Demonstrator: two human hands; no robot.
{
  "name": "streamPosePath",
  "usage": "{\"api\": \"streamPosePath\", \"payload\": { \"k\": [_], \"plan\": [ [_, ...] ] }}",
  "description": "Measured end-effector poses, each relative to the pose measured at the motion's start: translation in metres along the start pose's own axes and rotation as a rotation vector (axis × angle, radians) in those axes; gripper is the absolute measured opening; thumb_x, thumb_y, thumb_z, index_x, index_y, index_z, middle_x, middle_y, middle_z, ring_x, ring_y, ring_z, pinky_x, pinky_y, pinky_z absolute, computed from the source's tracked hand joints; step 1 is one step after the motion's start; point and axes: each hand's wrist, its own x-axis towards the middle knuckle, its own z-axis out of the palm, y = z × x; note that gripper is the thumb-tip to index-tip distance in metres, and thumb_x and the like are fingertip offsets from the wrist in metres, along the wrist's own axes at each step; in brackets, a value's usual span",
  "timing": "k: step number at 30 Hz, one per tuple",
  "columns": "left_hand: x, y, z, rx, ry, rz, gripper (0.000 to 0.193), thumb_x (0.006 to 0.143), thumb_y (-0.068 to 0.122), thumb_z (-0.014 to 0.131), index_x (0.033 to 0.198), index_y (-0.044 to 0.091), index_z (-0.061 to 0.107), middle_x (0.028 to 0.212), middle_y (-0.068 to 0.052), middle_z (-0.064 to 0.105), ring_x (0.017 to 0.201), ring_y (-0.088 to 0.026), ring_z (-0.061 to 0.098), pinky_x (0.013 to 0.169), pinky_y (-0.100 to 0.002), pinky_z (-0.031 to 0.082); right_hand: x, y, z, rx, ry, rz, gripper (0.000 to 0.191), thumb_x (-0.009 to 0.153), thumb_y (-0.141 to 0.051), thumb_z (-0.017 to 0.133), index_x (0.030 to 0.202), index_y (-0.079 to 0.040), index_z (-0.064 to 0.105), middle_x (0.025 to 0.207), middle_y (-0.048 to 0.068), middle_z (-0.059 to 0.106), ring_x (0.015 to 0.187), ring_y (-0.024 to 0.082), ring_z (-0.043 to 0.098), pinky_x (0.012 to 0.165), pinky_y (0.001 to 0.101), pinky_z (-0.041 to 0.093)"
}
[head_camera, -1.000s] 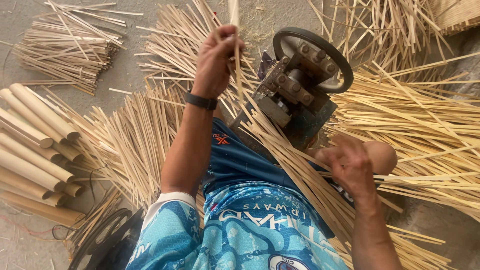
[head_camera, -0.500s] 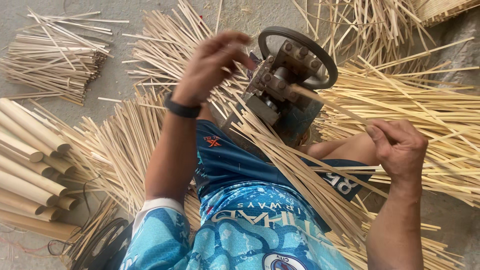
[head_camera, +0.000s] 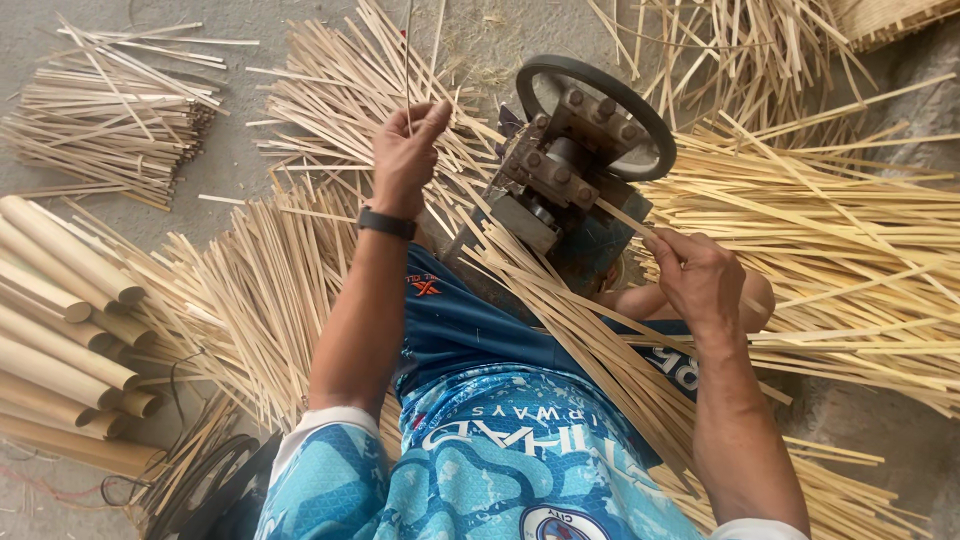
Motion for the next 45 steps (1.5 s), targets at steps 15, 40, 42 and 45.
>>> {"api": "streamPosePath", "payload": {
  "k": [15,40,42,45],
  "plan": [
    [0.056,-0.064,0.034,-0.344,0.154,-0.098,0.029,0.094,0.006,0.071,0.116,-0.003,0.055,0.102,-0.020,0.076,0.082,-0.026,0.072,0.061,-0.028,0.062,-0.069,0.022,0.005,0.161,-0.754,0.475,0.027,0.099,-0.034,0.065,0.112,-0.015,0.078,0.084,0.013,0.078,0.069,0.028,0.066,0.065,0.0410,0.053],
    [0.010,-0.043,0.029,-0.179,-0.090,-0.019,0.044,0.081,0.039,0.084,0.109,0.006,0.073,0.092,-0.006,0.076,0.056,-0.004,0.056,0.042,-0.018,0.045,0.005,0.009,-0.029,-0.134,-0.213,0.126,0.024,0.100,-0.042,0.072,0.101,-0.020,0.083,0.078,0.008,0.076,0.067,0.025,0.072,0.063,0.0400,0.055],
    [0.012,-0.042,0.034,-0.169,-0.078,-0.025,0.043,0.084,0.034,0.083,0.114,0.006,0.071,0.096,-0.008,0.077,0.066,-0.007,0.066,0.047,-0.019,0.047,0.005,0.007,-0.026,-0.125,-0.236,0.164,0.026,0.100,-0.042,0.071,0.102,-0.019,0.083,0.079,0.010,0.077,0.068,0.026,0.072,0.064,0.0406,0.056],
    [0.021,-0.044,0.037,-0.308,-0.122,0.082,0.034,0.093,0.029,0.076,0.113,0.001,0.074,0.101,-0.013,0.079,0.081,-0.015,0.075,0.072,-0.028,0.063,-0.003,0.010,-0.019,-0.005,-0.225,0.151,0.027,0.101,-0.040,0.068,0.105,-0.016,0.081,0.084,0.011,0.077,0.070,0.023,0.072,0.065,0.0394,0.058]
  ]
}}
